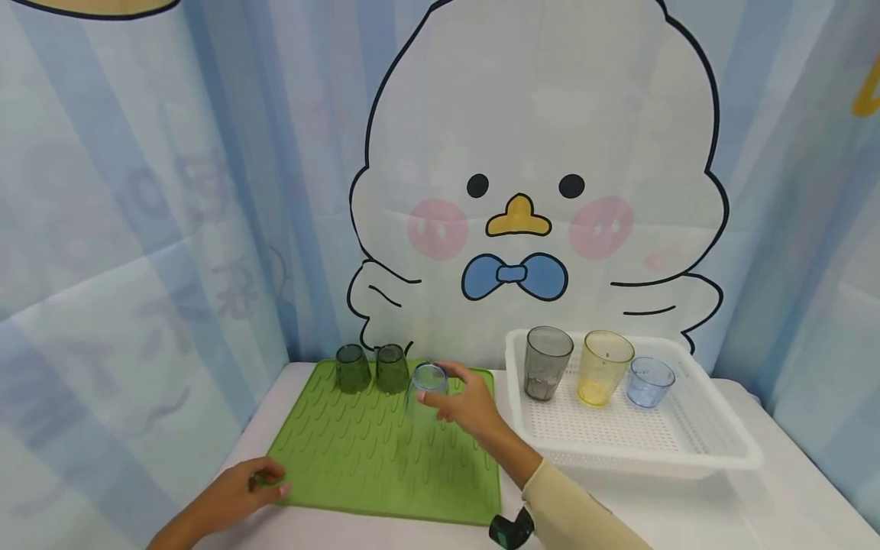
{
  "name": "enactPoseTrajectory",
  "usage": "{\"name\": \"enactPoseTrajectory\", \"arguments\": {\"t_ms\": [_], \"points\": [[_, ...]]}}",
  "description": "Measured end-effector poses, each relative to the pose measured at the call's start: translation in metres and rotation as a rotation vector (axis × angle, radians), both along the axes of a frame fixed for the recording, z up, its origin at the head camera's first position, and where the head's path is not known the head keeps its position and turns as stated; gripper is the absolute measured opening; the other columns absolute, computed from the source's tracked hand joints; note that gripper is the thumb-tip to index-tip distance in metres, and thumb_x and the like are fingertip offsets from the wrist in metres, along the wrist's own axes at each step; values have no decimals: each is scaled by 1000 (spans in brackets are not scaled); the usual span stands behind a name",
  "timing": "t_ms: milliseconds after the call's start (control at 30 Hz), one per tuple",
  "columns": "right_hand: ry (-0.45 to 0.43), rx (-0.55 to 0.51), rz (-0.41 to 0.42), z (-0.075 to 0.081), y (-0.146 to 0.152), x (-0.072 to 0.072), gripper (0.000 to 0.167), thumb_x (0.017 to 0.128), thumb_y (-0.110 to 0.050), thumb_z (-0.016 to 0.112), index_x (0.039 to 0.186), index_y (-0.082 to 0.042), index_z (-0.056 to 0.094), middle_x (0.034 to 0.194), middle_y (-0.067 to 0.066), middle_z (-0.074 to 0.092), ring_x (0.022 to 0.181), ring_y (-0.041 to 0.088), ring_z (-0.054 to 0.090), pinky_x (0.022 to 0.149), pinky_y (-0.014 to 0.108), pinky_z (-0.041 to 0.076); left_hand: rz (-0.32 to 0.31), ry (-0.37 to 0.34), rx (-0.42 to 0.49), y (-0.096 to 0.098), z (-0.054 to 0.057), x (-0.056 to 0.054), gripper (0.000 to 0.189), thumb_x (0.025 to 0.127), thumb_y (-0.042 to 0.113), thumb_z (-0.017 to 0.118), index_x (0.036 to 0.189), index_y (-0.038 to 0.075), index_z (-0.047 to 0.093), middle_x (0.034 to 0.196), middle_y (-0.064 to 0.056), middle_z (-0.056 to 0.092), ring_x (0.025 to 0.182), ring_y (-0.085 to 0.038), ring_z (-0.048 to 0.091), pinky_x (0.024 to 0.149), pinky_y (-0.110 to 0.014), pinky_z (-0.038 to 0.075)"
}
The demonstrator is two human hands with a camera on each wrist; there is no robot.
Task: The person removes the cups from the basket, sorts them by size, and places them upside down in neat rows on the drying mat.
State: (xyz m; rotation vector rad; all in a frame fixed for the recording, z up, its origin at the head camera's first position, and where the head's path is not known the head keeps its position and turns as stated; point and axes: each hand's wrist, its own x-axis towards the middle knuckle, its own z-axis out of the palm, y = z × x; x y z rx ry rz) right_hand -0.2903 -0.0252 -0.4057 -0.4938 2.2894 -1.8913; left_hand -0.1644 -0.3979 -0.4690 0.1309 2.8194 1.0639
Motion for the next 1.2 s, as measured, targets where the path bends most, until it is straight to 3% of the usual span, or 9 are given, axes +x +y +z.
{"name": "enactPoseTrajectory", "arguments": {"t_ms": [167, 467, 800, 1000, 1200], "points": [[-8, 9, -38, -6, -7, -12, 69, 81, -29, 85, 141, -12, 55, 140, 15, 54, 61, 16, 67, 64, 42, 58, -9, -1, 15, -8, -2, -3, 37, 91, 28, 72, 109, -4, 67, 100, -5, 70, 87, -8, 61, 73, -24, 51], [-107, -30, -116, -10, -27, -29, 71, 80, -24, 86, 141, -10, 54, 135, 15, 54, 60, 15, 64, 59, 30, 54, -34, -98, 76, -19, -7, -9, 37, 93, 27, 71, 110, -6, 65, 97, -6, 66, 88, -13, 58, 71, -27, 48], [-162, -47, -241, -26, -42, -52, 64, 82, -12, 83, 139, -8, 56, 132, 18, 53, 67, 25, 70, 71, 40, 60, -35, -128, 89, -21, -8, -11, 38, 91, 26, 73, 110, -6, 64, 97, -5, 64, 91, -19, 56, 71, -27, 47], [-150, -60, -297, -39, -46, -67, 64, 80, -6, 83, 137, -4, 56, 130, 20, 54, 61, 14, 65, 66, 34, 60, -15, -127, 77, -20, -7, -10, 37, 87, 22, 77, 109, -5, 65, 96, -5, 64, 89, -17, 56, 73, -26, 46], [-129, -56, -302, -43, -47, -78, 62, 82, -6, 82, 137, -3, 55, 129, 21, 55, 77, 20, 70, 71, 33, 61, 1, -128, 73, -18, -5, -10, 36, 87, 21, 77, 109, -4, 65, 96, -4, 64, 90, -18, 55, 72, -26, 46]]}}
